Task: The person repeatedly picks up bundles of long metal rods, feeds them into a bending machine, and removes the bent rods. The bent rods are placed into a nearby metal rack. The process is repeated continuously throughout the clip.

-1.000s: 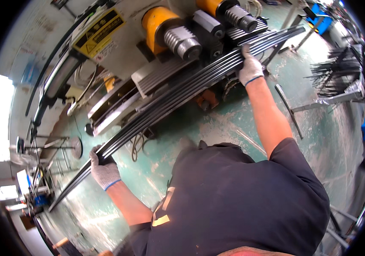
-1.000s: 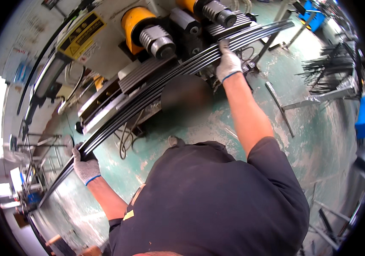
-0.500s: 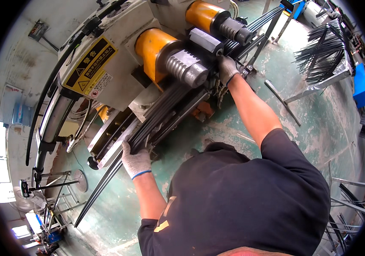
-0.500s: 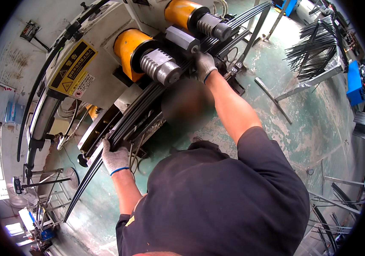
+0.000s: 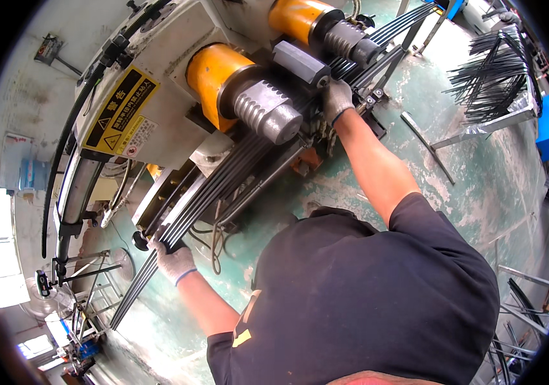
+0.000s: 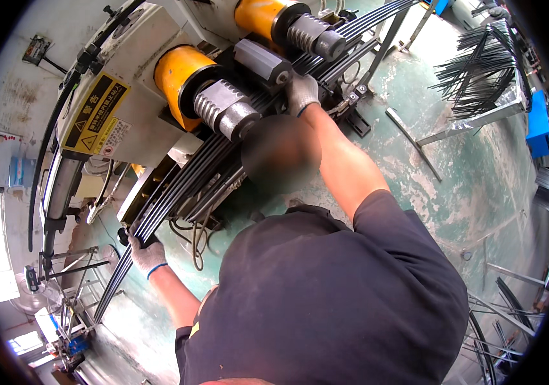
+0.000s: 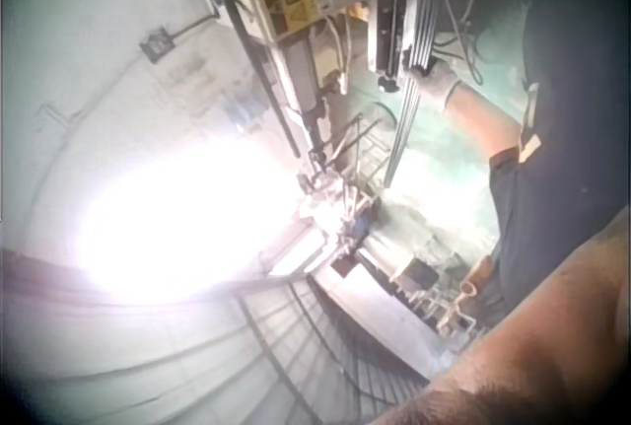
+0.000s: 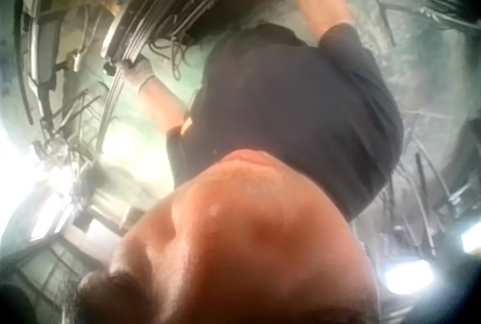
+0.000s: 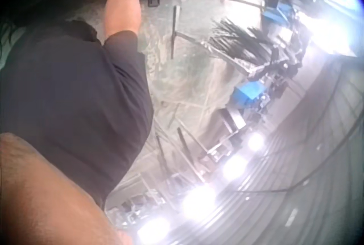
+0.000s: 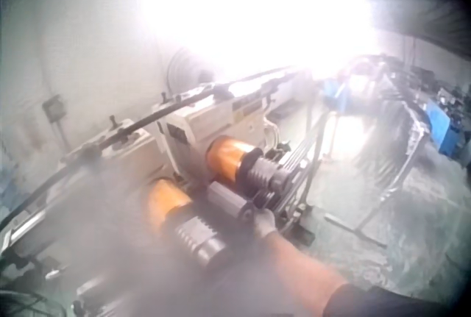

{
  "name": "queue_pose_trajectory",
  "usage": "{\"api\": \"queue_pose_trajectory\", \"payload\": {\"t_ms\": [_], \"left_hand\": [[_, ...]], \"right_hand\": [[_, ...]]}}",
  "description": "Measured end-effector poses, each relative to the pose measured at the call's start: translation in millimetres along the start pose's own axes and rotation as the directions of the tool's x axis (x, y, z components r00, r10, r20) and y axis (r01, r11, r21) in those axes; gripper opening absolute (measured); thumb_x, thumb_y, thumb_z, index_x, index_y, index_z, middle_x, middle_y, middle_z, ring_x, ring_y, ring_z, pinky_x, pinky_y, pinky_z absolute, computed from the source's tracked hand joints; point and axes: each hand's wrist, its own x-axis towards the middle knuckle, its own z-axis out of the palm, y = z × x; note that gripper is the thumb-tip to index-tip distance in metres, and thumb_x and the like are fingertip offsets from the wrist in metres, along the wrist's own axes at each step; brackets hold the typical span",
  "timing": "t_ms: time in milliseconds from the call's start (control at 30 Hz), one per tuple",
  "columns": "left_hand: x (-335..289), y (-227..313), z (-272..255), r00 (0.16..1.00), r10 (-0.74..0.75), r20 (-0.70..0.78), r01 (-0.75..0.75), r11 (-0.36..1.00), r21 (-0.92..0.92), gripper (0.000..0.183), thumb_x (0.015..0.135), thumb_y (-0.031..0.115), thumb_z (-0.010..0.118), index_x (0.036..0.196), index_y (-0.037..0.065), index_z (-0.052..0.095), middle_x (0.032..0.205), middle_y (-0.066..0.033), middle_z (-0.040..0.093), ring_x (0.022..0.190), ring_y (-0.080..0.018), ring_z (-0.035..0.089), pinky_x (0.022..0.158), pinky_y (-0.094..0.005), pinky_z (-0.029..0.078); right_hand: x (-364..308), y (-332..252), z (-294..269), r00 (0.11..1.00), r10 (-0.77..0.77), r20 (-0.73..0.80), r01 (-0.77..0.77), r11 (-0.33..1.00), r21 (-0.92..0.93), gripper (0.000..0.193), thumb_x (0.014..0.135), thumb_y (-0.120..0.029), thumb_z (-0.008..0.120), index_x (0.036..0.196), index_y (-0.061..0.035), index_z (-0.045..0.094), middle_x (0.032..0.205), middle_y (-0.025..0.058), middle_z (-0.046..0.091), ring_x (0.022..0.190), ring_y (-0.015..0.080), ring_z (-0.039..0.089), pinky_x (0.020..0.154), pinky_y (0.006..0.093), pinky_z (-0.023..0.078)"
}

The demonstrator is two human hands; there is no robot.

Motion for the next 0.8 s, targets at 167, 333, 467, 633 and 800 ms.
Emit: {"api": "queue_pose_trajectory", "payload": {"t_ms": [167, 333, 467, 633, 800], "left_hand": [[-19.8, -63.5, 35.9, 0.997, -0.081, -0.019, 0.08, 0.996, -0.047, 0.038, 0.104, 0.021, 0.055, 0.133, -0.002, 0.062, 0.138, -0.018, 0.063, 0.131, -0.0343, 0.056, 0.119, -0.0513, 0.039], [-24.3, -39.1, 57.9, 0.994, -0.107, -0.026, 0.098, 0.966, -0.239, 0.043, 0.109, 0.027, 0.045, 0.129, -0.007, 0.061, 0.135, -0.0212, 0.064, 0.133, -0.0393, 0.054, 0.119, -0.057, 0.038], [-5.4, -12.1, 24.1, 0.962, 0.049, -0.27, -0.066, 0.996, -0.053, 0.037, 0.108, 0.027, 0.051, 0.119, -0.006, 0.064, 0.124, -0.0184, 0.068, 0.124, -0.0368, 0.06, 0.113, -0.054, 0.047], [-19.9, -46.7, 42.1, 0.985, 0.051, -0.167, -0.056, 0.998, -0.025, 0.036, 0.103, 0.031, 0.061, 0.119, -0.001, 0.066, 0.123, -0.0154, 0.069, 0.12, -0.0298, 0.063, 0.111, -0.0449, 0.049], [-21.9, -58.2, 57.7, 0.976, 0.066, -0.208, -0.073, 0.997, -0.028, 0.034, 0.105, 0.029, 0.059, 0.122, 0.0, 0.067, 0.122, -0.0147, 0.071, 0.117, -0.0289, 0.066, 0.108, -0.0437, 0.051]], "right_hand": [[13.5, 36.7, -16.9, 0.977, -0.214, 0.027, 0.215, 0.957, -0.194, 0.041, 0.096, -0.036, 0.069, 0.11, 0.0028, 0.07, 0.097, 0.0083, 0.07, 0.086, 0.0182, 0.061, 0.077, 0.0354, 0.049], [-55.3, 0.0, -34.1, 0.995, -0.096, 0.019, 0.096, 0.995, -0.009, 0.054, 0.097, -0.04, 0.069, 0.126, 0.0051, 0.066, 0.117, 0.0084, 0.068, 0.105, 0.0183, 0.059, 0.093, 0.033, 0.046], [-17.2, 62.7, -115.5, 0.894, -0.217, 0.392, 0.107, 0.953, 0.284, 0.046, 0.107, -0.022, 0.043, 0.143, 0.0051, 0.05, 0.146, 0.0153, 0.054, 0.132, 0.0259, 0.054, 0.112, 0.0358, 0.041], [-31.3, 68.5, -142.7, 0.941, 0.124, 0.316, -0.241, 0.901, 0.362, 0.046, 0.108, -0.017, 0.039, 0.149, 0.0023, 0.046, 0.153, 0.0153, 0.05, 0.138, 0.0259, 0.05, 0.116, 0.0359, 0.039], [-47.0, 74.1, -135.5, 0.957, 0.197, 0.211, -0.23, 0.963, 0.142, 0.047, 0.107, -0.018, 0.044, 0.15, -0.001, 0.047, 0.153, 0.0129, 0.051, 0.139, 0.0237, 0.051, 0.115, 0.0345, 0.041]]}}
